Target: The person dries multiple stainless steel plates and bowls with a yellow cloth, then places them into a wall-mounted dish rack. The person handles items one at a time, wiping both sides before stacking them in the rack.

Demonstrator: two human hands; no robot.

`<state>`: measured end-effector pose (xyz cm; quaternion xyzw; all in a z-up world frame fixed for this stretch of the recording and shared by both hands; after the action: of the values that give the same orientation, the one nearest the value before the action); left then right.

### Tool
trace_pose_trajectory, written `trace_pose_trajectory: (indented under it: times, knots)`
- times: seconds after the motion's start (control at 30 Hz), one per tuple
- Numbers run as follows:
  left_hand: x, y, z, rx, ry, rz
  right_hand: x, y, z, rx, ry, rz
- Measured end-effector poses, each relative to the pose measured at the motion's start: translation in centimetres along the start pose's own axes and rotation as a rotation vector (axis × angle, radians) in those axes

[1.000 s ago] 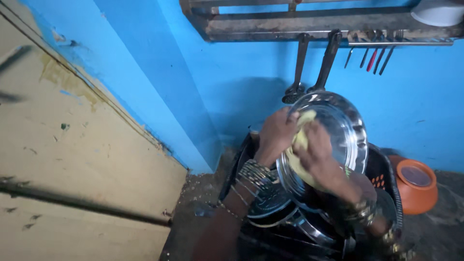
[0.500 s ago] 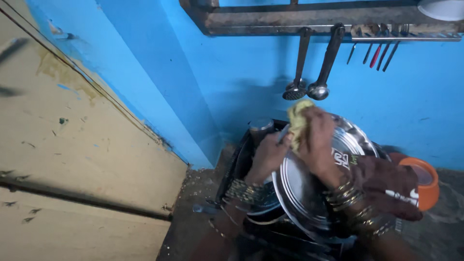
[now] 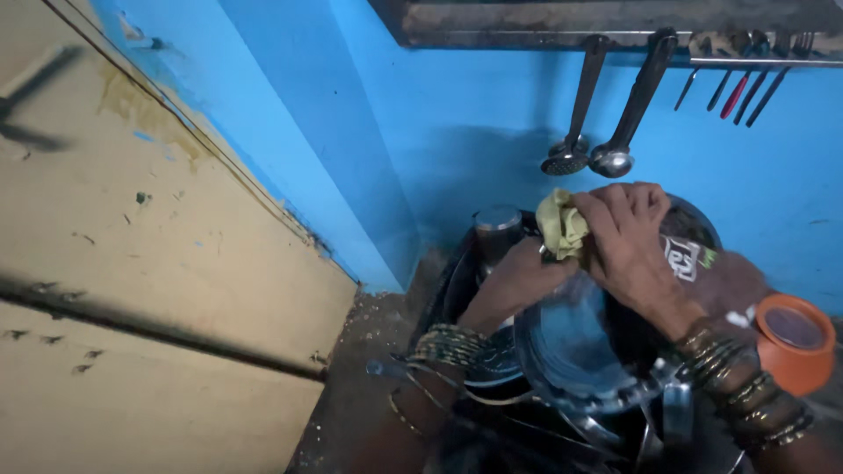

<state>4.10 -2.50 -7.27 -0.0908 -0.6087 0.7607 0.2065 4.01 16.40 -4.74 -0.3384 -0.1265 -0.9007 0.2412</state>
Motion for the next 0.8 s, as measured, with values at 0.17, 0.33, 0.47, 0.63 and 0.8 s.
trace_pose_trajectory:
  times: [0.17,0.33,0.47,0.63,0.8]
  knots:
    - [0.0,-2.4,-1.0,0.120,-0.224,-0.108,0.8,-2.1,-0.9,0.046,-0.036,0.027]
    - [-0.5,-3.3,-0.4,-0.054,-0.308,-0.322,-1.9,-5.9,-5.2,-0.214,-0.240,-0.329]
    - [-0.7,-2.2,-0.2,-0.116,-0.370,-0.227,-7.1,-6.2,-8.4,-0.279,-0.148,-0.600]
    - [0.5,-0.3,1.1,-0.339,-0.427,-0.132,-12.4,-1.0,-10.4,-0.318,0.141,-0.748]
    - [0.3,1.9,1.3,-0.631,-0.439,-0.050,-12.4,4.9,-6.8,0.200,0.142,-0.552]
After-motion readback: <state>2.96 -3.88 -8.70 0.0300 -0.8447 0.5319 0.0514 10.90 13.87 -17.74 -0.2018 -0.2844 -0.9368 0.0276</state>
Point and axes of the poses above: each hand's wrist, its own x-axis towards the middle knuckle, its own z-axis out of the back of the hand, y = z × x, the point moved 1 cm from there along x, towards the middle knuckle, and after that the axes turned 5 degrees about -x, right-handed, at the moved point
